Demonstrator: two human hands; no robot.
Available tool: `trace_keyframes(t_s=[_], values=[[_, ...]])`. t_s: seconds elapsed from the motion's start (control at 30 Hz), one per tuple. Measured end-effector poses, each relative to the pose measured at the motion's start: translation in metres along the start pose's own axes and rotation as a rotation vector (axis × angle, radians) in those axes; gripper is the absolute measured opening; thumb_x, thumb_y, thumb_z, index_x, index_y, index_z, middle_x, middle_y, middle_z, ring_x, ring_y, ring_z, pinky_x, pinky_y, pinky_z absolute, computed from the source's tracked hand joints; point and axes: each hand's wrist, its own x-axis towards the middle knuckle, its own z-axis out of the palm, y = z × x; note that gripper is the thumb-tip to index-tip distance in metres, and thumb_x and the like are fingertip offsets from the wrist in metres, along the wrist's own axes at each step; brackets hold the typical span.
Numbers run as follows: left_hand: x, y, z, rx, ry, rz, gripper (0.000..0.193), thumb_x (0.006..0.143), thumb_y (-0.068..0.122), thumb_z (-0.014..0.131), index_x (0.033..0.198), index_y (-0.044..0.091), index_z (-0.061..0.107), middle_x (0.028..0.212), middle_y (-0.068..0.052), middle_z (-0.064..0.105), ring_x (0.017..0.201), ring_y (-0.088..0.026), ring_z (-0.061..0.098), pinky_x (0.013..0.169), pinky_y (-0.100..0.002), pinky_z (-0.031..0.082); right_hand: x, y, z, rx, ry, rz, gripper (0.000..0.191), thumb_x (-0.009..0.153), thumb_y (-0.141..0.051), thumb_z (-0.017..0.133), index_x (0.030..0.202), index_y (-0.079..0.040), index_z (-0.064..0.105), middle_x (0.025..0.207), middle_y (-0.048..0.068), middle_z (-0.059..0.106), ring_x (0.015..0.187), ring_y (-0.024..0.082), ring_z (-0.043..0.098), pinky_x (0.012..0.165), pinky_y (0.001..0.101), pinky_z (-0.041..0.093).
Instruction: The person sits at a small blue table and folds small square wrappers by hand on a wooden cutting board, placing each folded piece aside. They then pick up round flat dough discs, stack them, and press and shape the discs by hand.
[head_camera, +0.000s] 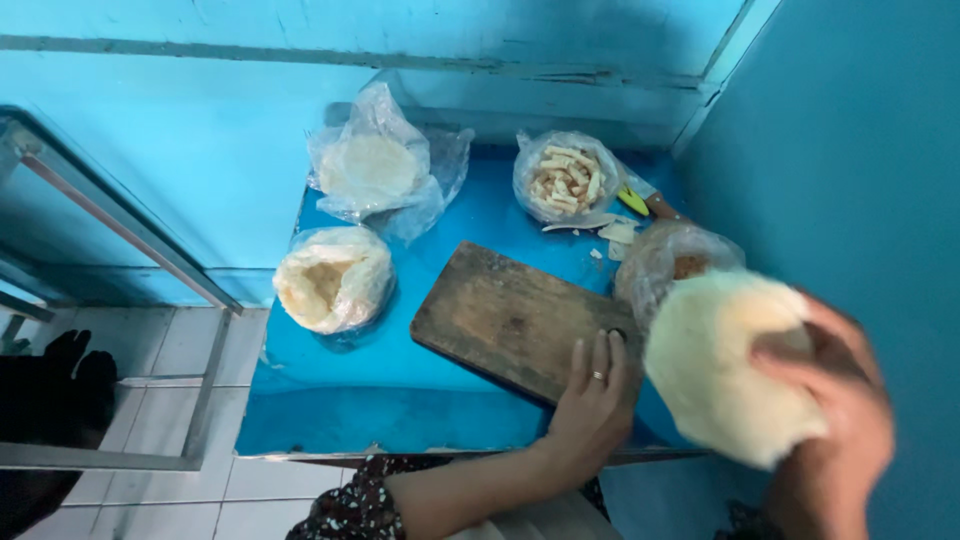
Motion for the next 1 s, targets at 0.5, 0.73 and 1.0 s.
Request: trace_keyframes(t_s=[0.5,0.73,1.0], values=[[0.008,-0.022,-0.010,0.233,-0.106,0.067,0.056,0.092,0.024,0.058,0.137,-0.010,0.059,0.130,-0.037,0.060,0.126,-0.050,0.056,0.112,-0.060,0.041,0.140,0.070,0.158,-0.601,-0.833,-0.248,0.045,0.082,-0.015,0.071,0.126,-0.003,0.070,0.122,0.021,0.072,0.109,0.039,0.069,0.094,0.0461,0.054],[0.035,-0.017,0.024,0.014,0.100,-0.164,0.044,0.097,0.021,0.061,0.137,0.002,0.060,0.119,-0.040,0.063,0.119,-0.055,0.058,0.107,-0.066,0.041,0.147,0.033,0.175,-0.332,-0.804,0.054,0.048,0.083,-0.017,0.079,0.129,-0.009,0.068,0.133,0.011,0.069,0.114,0.021,0.069,0.089,0.0341,0.059],[-0.028,-0.080,-0.032,-0.687,-0.170,-0.006,0.085,0.066,0.040,0.083,0.133,-0.005,0.057,0.131,-0.034,0.057,0.116,-0.055,0.055,0.092,-0.064,0.045,0.149,0.068,0.168,-0.366,-0.875,0.180,0.047,0.081,-0.019,0.076,0.126,-0.006,0.069,0.115,0.009,0.072,0.102,0.019,0.067,0.087,0.0360,0.052]])
